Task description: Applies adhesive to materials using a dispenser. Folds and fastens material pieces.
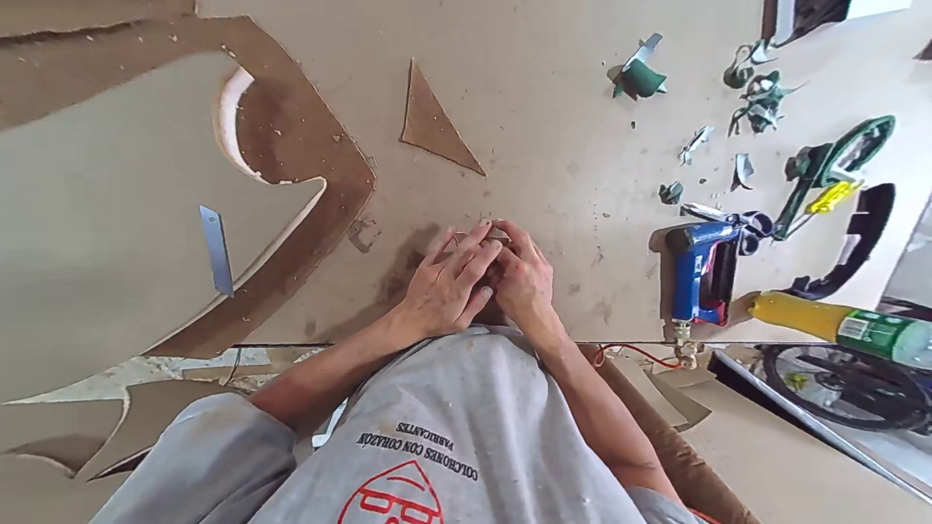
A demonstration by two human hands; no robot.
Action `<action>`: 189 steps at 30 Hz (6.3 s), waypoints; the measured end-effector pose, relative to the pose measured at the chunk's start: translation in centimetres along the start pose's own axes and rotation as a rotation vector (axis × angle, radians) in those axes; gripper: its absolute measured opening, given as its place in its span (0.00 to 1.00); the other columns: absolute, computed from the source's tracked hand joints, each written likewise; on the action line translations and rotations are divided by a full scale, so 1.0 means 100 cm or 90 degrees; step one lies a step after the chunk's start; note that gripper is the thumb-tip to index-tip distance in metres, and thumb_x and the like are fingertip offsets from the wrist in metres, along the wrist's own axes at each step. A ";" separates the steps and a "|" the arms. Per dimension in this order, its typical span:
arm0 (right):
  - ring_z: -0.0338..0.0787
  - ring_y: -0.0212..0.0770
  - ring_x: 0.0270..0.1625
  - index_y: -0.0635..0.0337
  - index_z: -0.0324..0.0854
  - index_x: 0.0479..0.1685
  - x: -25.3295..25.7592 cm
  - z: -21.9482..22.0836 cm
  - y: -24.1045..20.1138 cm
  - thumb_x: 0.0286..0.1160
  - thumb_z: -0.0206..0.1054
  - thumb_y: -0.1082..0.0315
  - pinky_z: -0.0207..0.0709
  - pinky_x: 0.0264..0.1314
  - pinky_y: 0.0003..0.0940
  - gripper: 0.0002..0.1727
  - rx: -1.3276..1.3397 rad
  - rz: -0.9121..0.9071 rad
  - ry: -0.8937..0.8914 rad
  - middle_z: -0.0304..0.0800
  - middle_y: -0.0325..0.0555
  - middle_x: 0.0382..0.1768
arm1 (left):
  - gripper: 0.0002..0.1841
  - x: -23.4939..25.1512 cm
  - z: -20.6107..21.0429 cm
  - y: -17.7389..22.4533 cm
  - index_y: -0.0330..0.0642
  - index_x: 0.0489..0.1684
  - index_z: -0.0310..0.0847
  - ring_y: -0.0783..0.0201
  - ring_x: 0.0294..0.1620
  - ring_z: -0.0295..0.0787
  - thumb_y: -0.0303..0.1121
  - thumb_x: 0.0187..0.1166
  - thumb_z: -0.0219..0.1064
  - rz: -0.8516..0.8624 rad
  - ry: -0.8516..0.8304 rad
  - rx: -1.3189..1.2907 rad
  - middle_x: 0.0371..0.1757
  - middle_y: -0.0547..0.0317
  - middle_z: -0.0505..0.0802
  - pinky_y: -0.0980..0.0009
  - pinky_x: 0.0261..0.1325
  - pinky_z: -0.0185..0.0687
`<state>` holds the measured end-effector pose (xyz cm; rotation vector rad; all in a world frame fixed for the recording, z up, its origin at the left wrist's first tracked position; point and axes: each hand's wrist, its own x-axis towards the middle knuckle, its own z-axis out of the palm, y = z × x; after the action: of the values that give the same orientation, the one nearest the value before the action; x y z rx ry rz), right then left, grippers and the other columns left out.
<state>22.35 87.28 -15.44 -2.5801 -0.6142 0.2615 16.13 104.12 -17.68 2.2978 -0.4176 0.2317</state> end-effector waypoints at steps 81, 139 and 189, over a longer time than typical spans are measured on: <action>0.91 0.35 0.43 0.50 0.55 0.91 -0.006 -0.068 -0.012 0.68 0.76 0.70 0.89 0.46 0.30 0.47 1.081 0.118 -0.119 0.88 0.48 0.59 | 0.41 0.045 -0.058 0.029 0.37 0.89 0.52 0.65 0.54 0.92 0.27 0.75 0.73 -0.257 0.007 -0.852 0.56 0.56 0.92 0.65 0.65 0.89; 0.91 0.30 0.38 0.47 0.45 0.88 -0.034 -0.145 -0.034 0.64 0.66 0.77 0.91 0.40 0.28 0.48 0.748 -0.045 -0.109 0.77 0.40 0.74 | 0.48 0.051 -0.094 0.063 0.42 0.94 0.47 0.63 0.59 0.93 0.27 0.72 0.76 -0.218 -0.145 -0.621 0.56 0.56 0.95 0.64 0.66 0.89; 0.93 0.38 0.46 0.53 0.35 0.94 -0.029 -0.100 -0.004 0.67 0.77 0.70 0.91 0.49 0.35 0.58 0.971 -0.003 -0.033 0.71 0.52 0.82 | 0.45 -0.021 -0.148 0.031 0.42 0.93 0.50 0.65 0.52 0.95 0.36 0.74 0.72 -0.368 -0.212 -0.409 0.52 0.61 0.96 0.63 0.60 0.93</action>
<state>22.50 82.22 -6.39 -1.0965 -0.2201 0.5228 12.52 113.39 -6.10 1.7175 0.0331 -0.5104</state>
